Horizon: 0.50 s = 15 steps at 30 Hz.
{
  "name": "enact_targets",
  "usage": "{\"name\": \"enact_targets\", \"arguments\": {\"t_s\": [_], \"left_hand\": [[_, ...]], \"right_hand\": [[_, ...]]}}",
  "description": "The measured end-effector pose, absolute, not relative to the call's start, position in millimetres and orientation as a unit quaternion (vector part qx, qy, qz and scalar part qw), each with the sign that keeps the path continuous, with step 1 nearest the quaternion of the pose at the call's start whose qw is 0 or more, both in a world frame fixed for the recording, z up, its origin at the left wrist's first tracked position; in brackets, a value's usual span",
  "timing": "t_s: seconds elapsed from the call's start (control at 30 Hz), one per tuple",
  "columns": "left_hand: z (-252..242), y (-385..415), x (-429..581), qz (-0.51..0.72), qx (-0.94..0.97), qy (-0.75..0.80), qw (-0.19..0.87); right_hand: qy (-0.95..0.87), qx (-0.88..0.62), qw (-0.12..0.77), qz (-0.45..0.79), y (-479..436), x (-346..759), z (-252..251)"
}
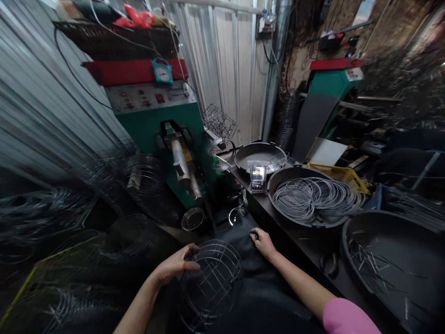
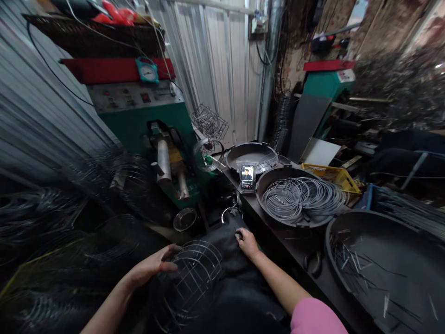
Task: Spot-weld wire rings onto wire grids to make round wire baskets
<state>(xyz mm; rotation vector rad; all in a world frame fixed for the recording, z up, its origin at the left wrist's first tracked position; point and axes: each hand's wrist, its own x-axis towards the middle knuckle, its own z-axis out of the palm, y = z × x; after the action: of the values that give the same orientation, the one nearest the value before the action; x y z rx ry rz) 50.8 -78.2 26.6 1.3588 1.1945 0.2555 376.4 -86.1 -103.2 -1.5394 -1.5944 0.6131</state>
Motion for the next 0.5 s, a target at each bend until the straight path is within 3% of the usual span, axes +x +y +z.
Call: {"name": "enact_targets", "arguments": {"t_s": [0.5], "left_hand": [[46,-98,54,0.157,0.578,0.540,0.592]], "right_hand": [[-0.638,-0.602,0.405,0.258,-91,377,-106]]}}
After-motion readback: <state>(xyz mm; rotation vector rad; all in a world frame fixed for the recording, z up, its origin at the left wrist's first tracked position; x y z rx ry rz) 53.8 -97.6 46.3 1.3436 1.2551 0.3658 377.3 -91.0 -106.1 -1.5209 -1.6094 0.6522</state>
